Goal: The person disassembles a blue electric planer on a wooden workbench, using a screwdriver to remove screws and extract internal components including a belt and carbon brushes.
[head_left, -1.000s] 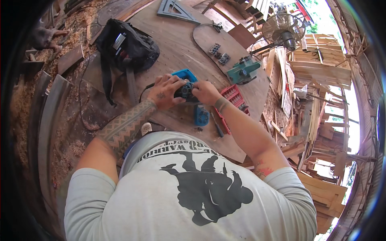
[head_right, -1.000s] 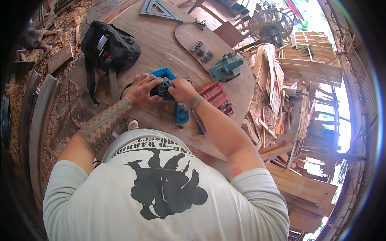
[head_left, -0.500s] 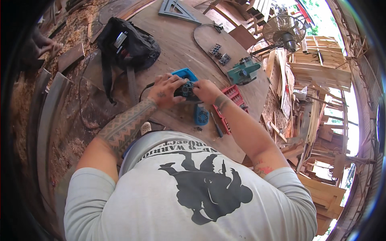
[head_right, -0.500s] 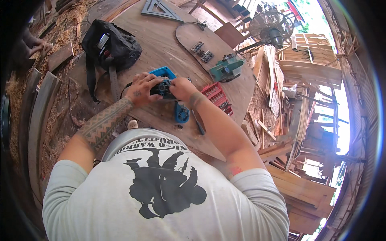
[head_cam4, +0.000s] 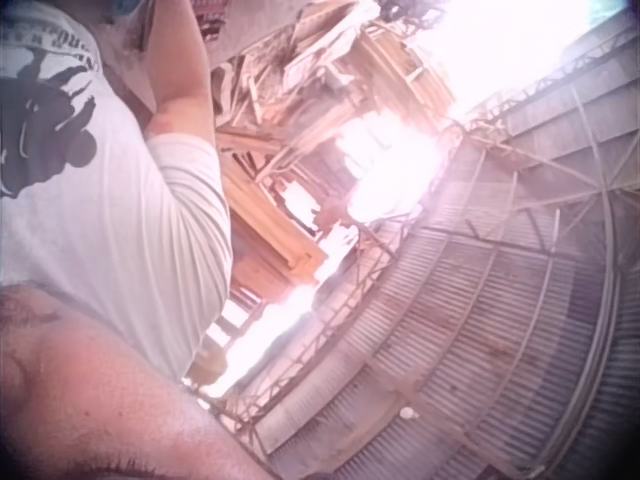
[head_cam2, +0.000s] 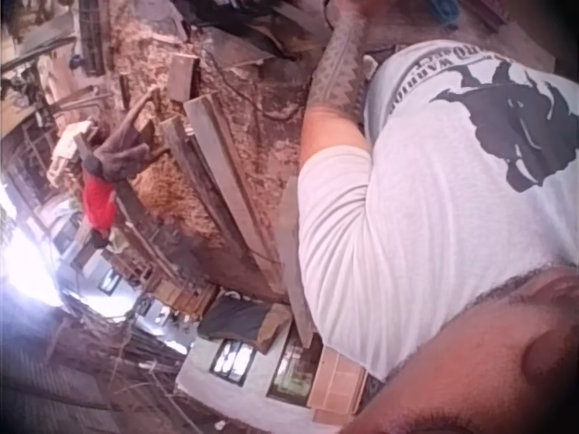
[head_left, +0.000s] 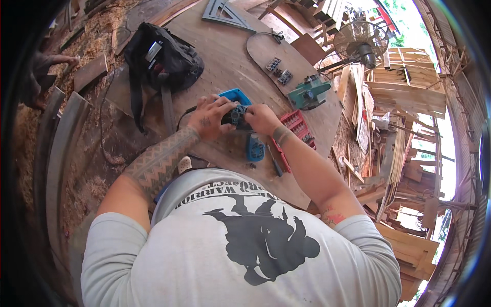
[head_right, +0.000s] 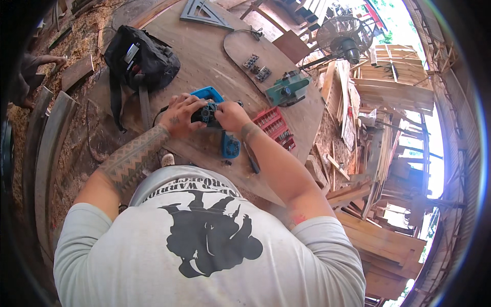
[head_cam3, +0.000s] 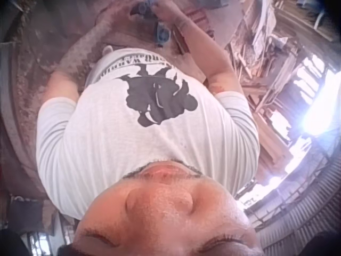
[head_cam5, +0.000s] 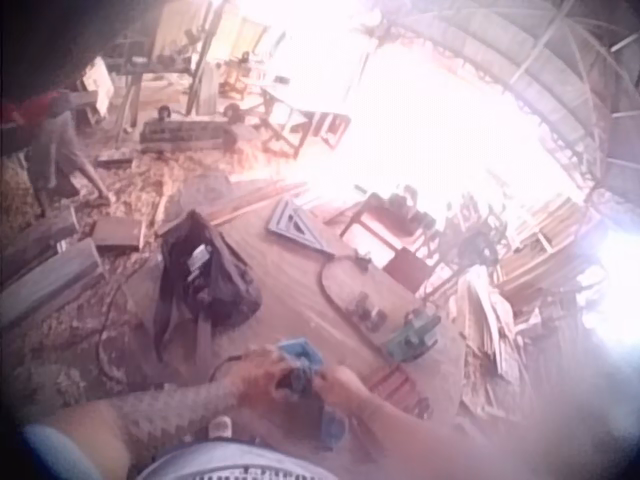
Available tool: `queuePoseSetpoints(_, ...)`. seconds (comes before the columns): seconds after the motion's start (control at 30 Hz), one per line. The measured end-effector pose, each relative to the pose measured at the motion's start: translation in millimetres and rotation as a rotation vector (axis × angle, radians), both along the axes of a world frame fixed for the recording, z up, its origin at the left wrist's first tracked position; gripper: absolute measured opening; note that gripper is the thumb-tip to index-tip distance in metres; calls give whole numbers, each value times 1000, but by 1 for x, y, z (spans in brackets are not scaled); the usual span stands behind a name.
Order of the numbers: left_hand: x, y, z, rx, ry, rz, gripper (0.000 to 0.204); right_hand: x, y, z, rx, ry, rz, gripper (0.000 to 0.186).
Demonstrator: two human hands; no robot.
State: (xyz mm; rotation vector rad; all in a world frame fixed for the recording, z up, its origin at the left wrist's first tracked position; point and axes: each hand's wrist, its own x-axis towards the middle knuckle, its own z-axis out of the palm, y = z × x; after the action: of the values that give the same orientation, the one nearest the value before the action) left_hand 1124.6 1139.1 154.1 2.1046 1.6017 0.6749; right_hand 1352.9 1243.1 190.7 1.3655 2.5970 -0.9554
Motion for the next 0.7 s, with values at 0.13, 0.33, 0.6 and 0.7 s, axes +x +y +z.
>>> queuePoseSetpoints(0.13, 0, 0, -8, 58, -11, 12, 74, 0, 6, -6, 70, -38, 51, 27)
queuePoseSetpoints(0.33, 3, 0, -12, 36, -33, 3, 72, 7, 10, -5, -4, 32, -28, 28)
queuePoseSetpoints(0.6, 1, 0, -6, 15, -26, 4, 73, 6, 9, 8, -85, -39, -30, 29)
queuePoseSetpoints(0.7, 2, 1, -8, 28, -30, 0, 72, 7, 8, 11, -132, -11, -74, 27)
